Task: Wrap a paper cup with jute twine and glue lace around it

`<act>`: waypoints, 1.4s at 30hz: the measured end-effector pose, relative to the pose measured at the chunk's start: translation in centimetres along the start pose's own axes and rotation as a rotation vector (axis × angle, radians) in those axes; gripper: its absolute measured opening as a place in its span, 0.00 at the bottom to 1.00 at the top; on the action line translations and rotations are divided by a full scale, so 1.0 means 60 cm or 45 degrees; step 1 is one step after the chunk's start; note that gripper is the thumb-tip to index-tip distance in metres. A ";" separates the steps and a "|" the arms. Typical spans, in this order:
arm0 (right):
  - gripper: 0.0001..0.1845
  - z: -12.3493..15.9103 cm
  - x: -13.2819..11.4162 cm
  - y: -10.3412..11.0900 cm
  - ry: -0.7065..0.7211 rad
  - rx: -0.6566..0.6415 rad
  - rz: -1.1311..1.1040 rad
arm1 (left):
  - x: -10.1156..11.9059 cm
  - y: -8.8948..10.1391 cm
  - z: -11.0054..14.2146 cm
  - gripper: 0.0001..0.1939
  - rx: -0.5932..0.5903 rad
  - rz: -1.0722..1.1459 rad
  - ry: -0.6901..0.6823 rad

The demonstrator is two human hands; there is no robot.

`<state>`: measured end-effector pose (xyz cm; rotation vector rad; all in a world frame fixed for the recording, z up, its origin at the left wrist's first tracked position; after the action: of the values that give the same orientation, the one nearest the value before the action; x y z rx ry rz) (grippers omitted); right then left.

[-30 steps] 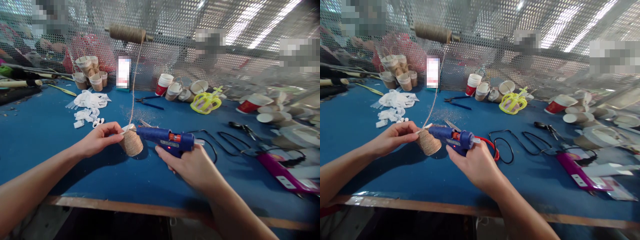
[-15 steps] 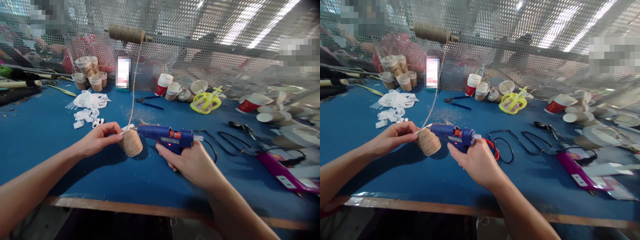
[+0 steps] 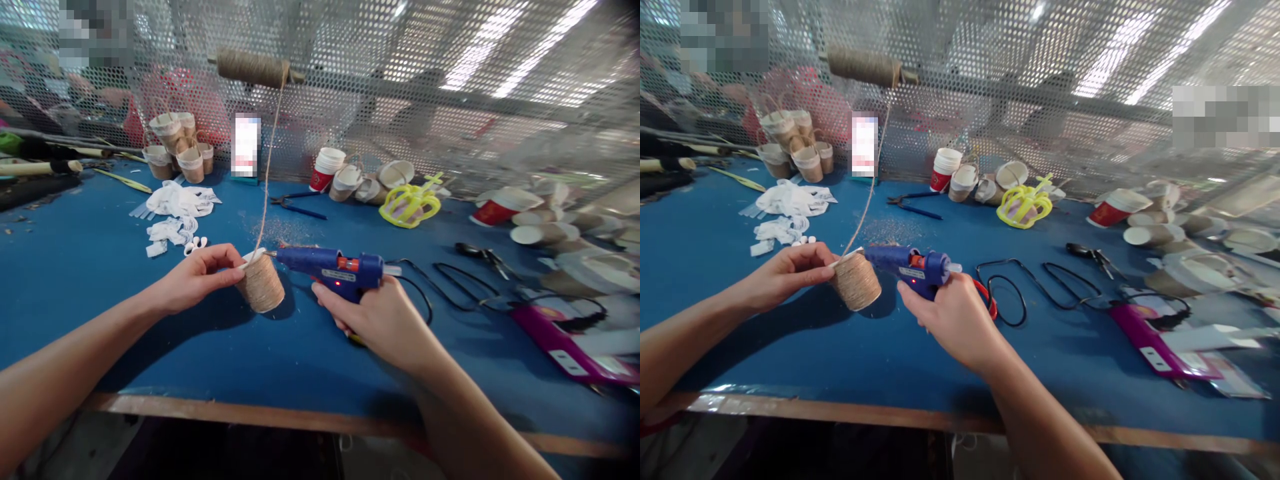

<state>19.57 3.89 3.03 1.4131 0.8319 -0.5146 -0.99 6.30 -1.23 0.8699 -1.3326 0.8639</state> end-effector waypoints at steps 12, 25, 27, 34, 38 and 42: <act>0.14 0.005 -0.006 -0.001 0.056 -0.001 0.034 | 0.002 0.000 0.000 0.09 0.019 -0.011 0.014; 0.10 0.007 -0.013 -0.011 0.203 0.017 0.048 | -0.005 0.001 -0.001 0.09 -0.010 -0.069 0.000; 0.12 0.005 -0.012 -0.007 0.196 0.028 0.041 | -0.005 0.002 -0.001 0.08 -0.004 -0.063 0.002; 0.15 0.000 0.006 -0.003 0.025 0.002 -0.037 | -0.004 0.000 0.000 0.10 -0.018 -0.036 0.008; 0.16 -0.005 0.013 -0.004 -0.005 0.015 -0.028 | -0.004 0.001 -0.001 0.10 -0.003 -0.025 -0.007; 0.16 -0.011 0.020 -0.005 -0.007 0.038 -0.036 | -0.007 0.003 -0.002 0.10 0.002 -0.034 -0.014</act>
<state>19.96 4.70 1.95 1.4282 0.8438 -0.5549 -1.15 6.46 -1.62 0.8934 -1.3272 0.8406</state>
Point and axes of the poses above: each hand's wrist, its own z-axis away from the middle knuckle, its own y-axis out of the back of the hand, x = y × z, the point moved 5 cm from there along -z, towards the middle knuckle, and after that the axes turned 6 degrees about y, right-handed, at the moved point
